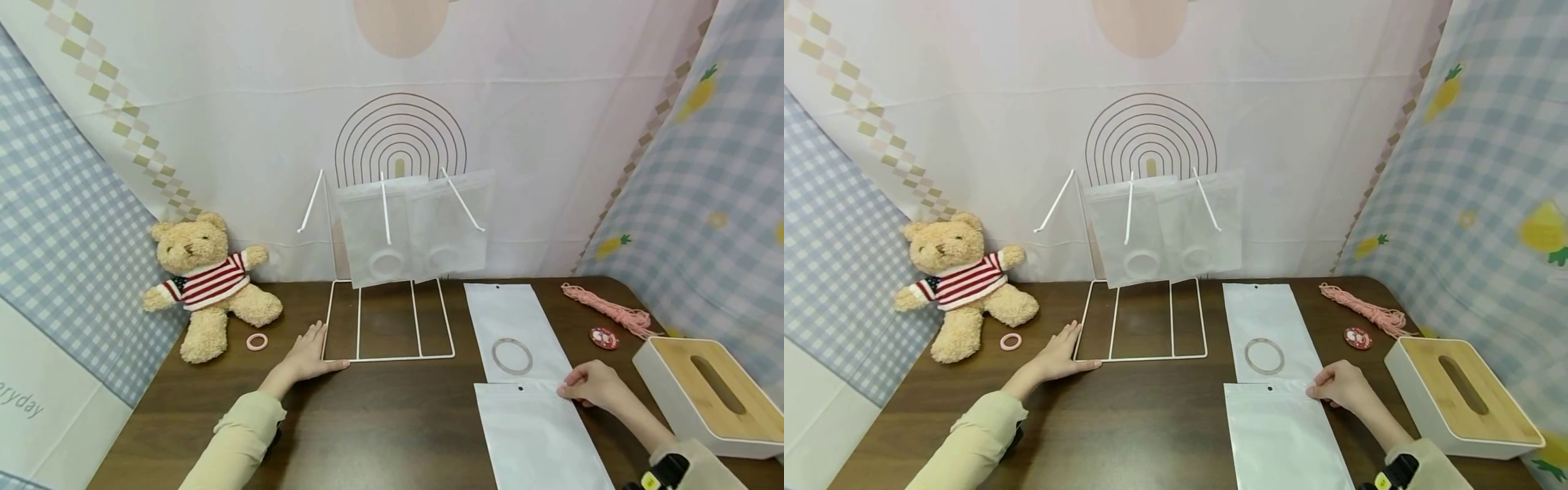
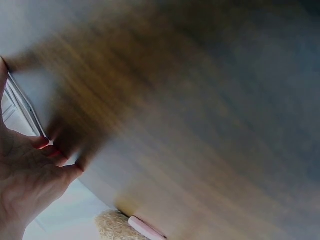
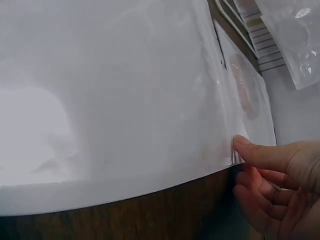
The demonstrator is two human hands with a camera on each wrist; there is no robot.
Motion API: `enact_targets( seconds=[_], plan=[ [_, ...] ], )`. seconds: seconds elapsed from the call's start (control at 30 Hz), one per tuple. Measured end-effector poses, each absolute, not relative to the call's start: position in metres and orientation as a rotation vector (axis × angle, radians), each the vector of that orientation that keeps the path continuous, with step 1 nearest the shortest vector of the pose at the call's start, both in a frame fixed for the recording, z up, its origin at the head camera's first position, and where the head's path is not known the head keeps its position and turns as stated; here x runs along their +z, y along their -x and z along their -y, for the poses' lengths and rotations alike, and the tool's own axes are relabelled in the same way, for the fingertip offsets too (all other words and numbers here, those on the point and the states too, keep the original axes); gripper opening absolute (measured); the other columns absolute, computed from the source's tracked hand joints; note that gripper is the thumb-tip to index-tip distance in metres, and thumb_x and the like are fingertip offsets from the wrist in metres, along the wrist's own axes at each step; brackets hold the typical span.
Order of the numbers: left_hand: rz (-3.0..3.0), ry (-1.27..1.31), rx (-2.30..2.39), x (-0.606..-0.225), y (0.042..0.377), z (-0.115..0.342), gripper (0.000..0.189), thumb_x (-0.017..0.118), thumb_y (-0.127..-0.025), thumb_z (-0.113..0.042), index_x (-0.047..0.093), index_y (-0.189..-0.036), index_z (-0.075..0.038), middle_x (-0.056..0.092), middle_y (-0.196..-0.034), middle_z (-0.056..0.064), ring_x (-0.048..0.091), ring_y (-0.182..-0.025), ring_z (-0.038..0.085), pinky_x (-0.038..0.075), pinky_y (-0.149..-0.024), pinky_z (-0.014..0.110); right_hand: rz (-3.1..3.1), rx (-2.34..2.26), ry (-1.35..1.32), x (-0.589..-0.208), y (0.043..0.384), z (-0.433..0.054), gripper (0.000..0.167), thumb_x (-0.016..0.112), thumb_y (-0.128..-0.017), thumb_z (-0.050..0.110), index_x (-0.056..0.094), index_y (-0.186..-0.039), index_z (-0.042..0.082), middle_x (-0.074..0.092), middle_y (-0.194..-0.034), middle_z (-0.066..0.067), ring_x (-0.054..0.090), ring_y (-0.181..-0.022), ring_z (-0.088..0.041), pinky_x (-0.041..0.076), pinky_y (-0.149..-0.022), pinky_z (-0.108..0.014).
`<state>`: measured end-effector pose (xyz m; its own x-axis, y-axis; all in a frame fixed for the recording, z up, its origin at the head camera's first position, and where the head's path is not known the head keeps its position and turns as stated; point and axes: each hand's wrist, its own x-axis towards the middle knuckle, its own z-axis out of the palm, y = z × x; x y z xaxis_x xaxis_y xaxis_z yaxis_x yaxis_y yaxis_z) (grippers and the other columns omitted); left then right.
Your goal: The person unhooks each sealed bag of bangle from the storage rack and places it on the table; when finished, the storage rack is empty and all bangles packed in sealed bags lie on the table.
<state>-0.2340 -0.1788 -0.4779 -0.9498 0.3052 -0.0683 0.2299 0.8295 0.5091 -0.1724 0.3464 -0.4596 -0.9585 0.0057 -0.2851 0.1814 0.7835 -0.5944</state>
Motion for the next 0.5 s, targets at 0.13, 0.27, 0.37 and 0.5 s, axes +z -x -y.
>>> enact_targets(
  seconds=[0.13, 0.27, 0.37, 0.5],
  plan=[
    [-2.85, -0.398, 0.737, -0.479, 0.236, 0.179, 0.112, 0.063, -0.069, -0.065, 0.021, -0.14, 0.01, 0.018, -0.146, 0.032, 0.014, -0.137, 0.044, 0.013, -0.108, 0.062, -2.783, -0.84, -0.141, -0.455, 0.173, -0.34, 0.035, 0.08, -0.066, 0.023, 0.06, -0.08, -0.001, 0.054, -0.065, -0.003, 0.052, -0.055, -0.013, 0.046, -0.05, -0.027],
    [-2.84, -0.379, 0.664, -0.478, 0.237, 0.179, 0.106, 0.063, -0.073, -0.059, 0.018, -0.142, 0.009, 0.015, -0.148, 0.029, 0.012, -0.139, 0.041, 0.013, -0.109, 0.059, -2.819, -0.858, -0.087, -0.445, 0.182, -0.332, 0.039, 0.081, -0.066, 0.021, 0.056, -0.086, -0.003, 0.051, -0.071, -0.005, 0.051, -0.058, -0.013, 0.046, -0.05, -0.027],
    [-2.84, -0.373, 0.636, -0.478, 0.237, 0.179, 0.104, 0.063, -0.075, -0.056, 0.017, -0.143, 0.008, 0.014, -0.149, 0.028, 0.011, -0.139, 0.04, 0.013, -0.11, 0.058, -2.793, -1.03, 0.003, -0.432, 0.198, -0.323, 0.043, 0.077, -0.073, 0.022, 0.056, -0.097, -0.008, 0.054, -0.076, -0.007, 0.053, -0.062, -0.011, 0.05, -0.053, -0.028],
    [-2.848, -0.383, 0.623, -0.478, 0.237, 0.177, 0.103, 0.064, -0.075, -0.054, 0.018, -0.142, 0.009, 0.016, -0.148, 0.029, 0.013, -0.139, 0.041, 0.015, -0.109, 0.058, -2.727, -1.272, 0.124, -0.406, 0.228, -0.307, 0.051, 0.068, -0.082, 0.028, 0.051, -0.112, -0.011, 0.059, -0.09, -0.011, 0.056, -0.072, -0.004, 0.055, -0.063, -0.027]
  ],
)
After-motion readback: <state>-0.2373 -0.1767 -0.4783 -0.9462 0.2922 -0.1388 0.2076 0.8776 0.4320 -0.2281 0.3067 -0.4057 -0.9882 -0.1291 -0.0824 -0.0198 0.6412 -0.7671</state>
